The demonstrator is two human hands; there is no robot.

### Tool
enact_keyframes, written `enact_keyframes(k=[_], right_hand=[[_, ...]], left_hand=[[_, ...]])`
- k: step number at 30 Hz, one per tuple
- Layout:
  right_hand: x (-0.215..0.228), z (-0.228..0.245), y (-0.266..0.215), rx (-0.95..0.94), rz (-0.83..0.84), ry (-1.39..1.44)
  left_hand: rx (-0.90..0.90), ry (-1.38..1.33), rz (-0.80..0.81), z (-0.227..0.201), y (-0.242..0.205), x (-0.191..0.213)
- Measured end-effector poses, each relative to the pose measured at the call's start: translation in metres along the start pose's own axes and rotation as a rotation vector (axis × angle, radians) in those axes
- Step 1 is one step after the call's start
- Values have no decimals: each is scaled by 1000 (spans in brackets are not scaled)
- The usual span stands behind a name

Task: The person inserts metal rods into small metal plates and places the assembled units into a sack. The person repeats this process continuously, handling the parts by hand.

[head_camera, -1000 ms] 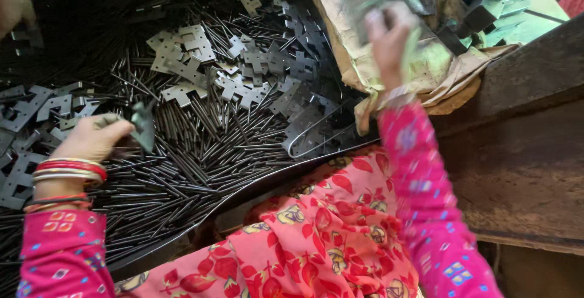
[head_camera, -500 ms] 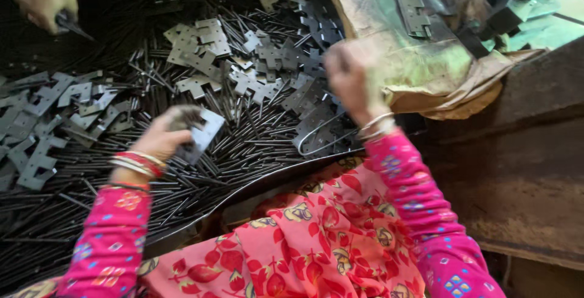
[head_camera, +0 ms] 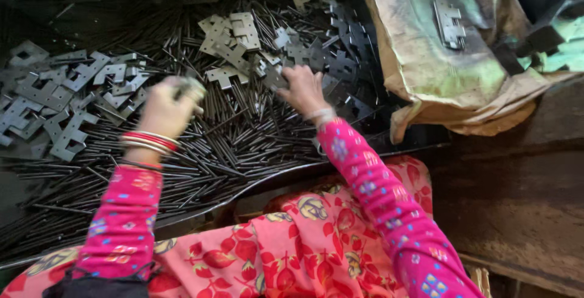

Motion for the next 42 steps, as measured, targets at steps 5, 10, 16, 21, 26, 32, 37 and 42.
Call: enact_keyframes(k=[5, 10, 16, 21, 26, 32, 37, 42], right_hand=[[31, 22, -43, 181, -359, 128], [61, 19, -70, -319, -71, 1183], [100, 21, -93, -472, 3, 1667], [106, 55, -89, -47, -285, 818], [93, 116, -84, 25, -199, 463], [88, 115, -106, 8, -360, 689], [67, 80, -110, -213, -137, 1014], [37, 74, -111, -476, 248, 1510]], left_hand=[[-489, 682, -29, 16, -16, -64], [-551, 524, -19, 24, -5, -64], [343, -1047, 288, -4, 1, -12], [376, -1021, 316, -22, -21, -45], [489, -1087, 296, -8, -36, -90], [405, -1302, 318, -6, -34, -87], [390, -1232, 364, -20, -37, -84], [85, -862, 318, -16, -30, -80]])
Point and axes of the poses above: each hand's wrist, its own y-axis towards the middle knuckle, its own x-axis out of the back of the hand, z = x × y, the point moved 1 cm from there along y, towards the middle knuckle, and after that the axes turned 8 degrees about -z, right-handed, at the moved point
